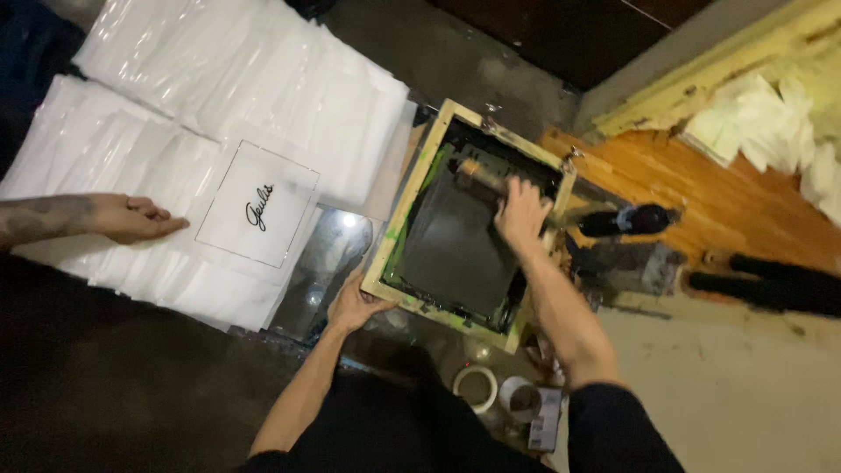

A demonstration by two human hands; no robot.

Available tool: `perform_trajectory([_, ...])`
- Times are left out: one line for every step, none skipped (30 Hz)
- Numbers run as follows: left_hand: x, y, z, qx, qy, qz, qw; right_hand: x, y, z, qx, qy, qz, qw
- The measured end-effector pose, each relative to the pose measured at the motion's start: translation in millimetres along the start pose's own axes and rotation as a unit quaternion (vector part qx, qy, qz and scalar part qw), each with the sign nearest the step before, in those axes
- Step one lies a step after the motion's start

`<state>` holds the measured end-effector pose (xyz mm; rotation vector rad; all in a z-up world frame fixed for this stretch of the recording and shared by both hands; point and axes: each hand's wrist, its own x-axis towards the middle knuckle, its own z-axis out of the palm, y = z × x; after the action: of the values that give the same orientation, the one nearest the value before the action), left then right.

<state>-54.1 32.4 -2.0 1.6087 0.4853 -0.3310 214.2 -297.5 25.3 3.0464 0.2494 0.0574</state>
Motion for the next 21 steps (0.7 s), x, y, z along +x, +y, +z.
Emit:
perform_trajectory([8.7,-15.8,3.1,-0.005,0.01,-0.001,1.0,28.7,6.3,8.7,0.001,0.001,-0.011,1.0])
perform_trajectory([17.0,-31.8,6.7,-0.01,0.007,0.001,1.0,57.3,11.9,17.4,0.006,-0.029,-0.026,0.999])
perform_trajectory([20.4,-49.4,7.6,-0.011,-0.001,0.0,1.0,76.9,17.0,27.5,0.013,-0.062,-0.036,0.997])
perform_trajectory([22.5,-49.4,9.8,-0.011,0.004,-0.003,1.0,73.2,6.7,23.5,0.015,-0.064,-0.041,0.997])
perform_trajectory([22.7,-51.1,8.6,-0.02,0.001,0.013,1.0,61.4,-2.6,20.3,0.016,-0.081,-0.023,0.996])
perform_trajectory([22.0,-53.3,8.0,-0.029,-0.001,0.03,0.999,48.9,-11.6,16.9,0.016,-0.097,-0.004,0.995])
perform_trajectory([24.2,-52.4,5.8,-0.027,-0.008,0.026,0.999,19.0,-25.6,3.5,0.015,-0.101,0.002,0.995])
perform_trajectory([25.8,-51.7,4.2,-0.011,-0.003,0.025,1.0,-11.1,-39.9,-10.4,0.015,-0.146,0.0,0.989])
perform_trajectory([28.1,-51.1,2.2,0.006,-0.002,0.025,1.0,-43.5,-53.5,-25.0,0.016,-0.19,0.003,0.982])
perform_trajectory([14.2,-18.6,0.3,0.011,-0.014,0.024,1.0,-83.5,-61.2,-19.8,0.016,-0.194,0.015,0.981])
perform_trajectory([1.8,15.3,0.0,-0.015,-0.011,0.021,1.0,-121.6,-68.6,-15.8,-0.003,-0.192,-0.002,0.981])
perform_trajectory([-11.6,48.6,0.2,-0.041,-0.009,0.018,0.999,-160.4,-77.2,-12.0,-0.022,-0.191,-0.02,0.981])
perform_trajectory([-8.0,34.2,-2.3,-0.038,-0.017,0.016,0.999,-164.6,-77.6,-18.1,-0.022,-0.194,-0.011,0.981])
perform_trajectory([-4.2,19.3,-4.9,-0.001,-0.013,0.02,1.0,-168.8,-78.3,-23.7,0.005,-0.181,-0.012,0.983])
perform_trajectory([-3.0,3.0,-8.6,0.035,-0.006,0.023,0.999,-173.2,-80.6,-28.6,0.034,-0.169,-0.016,0.985])
perform_trajectory([-12.3,5.0,-8.4,0.036,-0.011,0.018,0.999,-179.9,-74.8,-24.5,0.034,-0.175,-0.011,0.984])
perform_trajectory([-13.1,11.7,-10.6,0.098,0.01,0.045,0.994,-176.3,-70.4,-19.9,0.024,-0.148,-0.014,0.989])
perform_trajectory([-12.5,19.4,-13.1,0.16,0.03,0.072,0.984,-171.1,-66.3,-15.4,0.013,-0.121,-0.017,0.992])
perform_trajectory([-12.4,4.4,-10.9,0.159,0.03,0.07,0.984,-180.9,-71.5,-18.5,0.013,-0.124,-0.018,0.992])
perform_trajectory([-10.8,-10.1,-9.1,0.18,0.039,0.082,0.979,-189.0,-77.1,-21.4,0.018,-0.162,-0.016,0.987])
perform_trajectory([-5.0,-23.4,-7.6,0.201,0.051,0.095,0.974,-191.0,-83.1,-23.0,0.023,-0.197,-0.017,0.98])
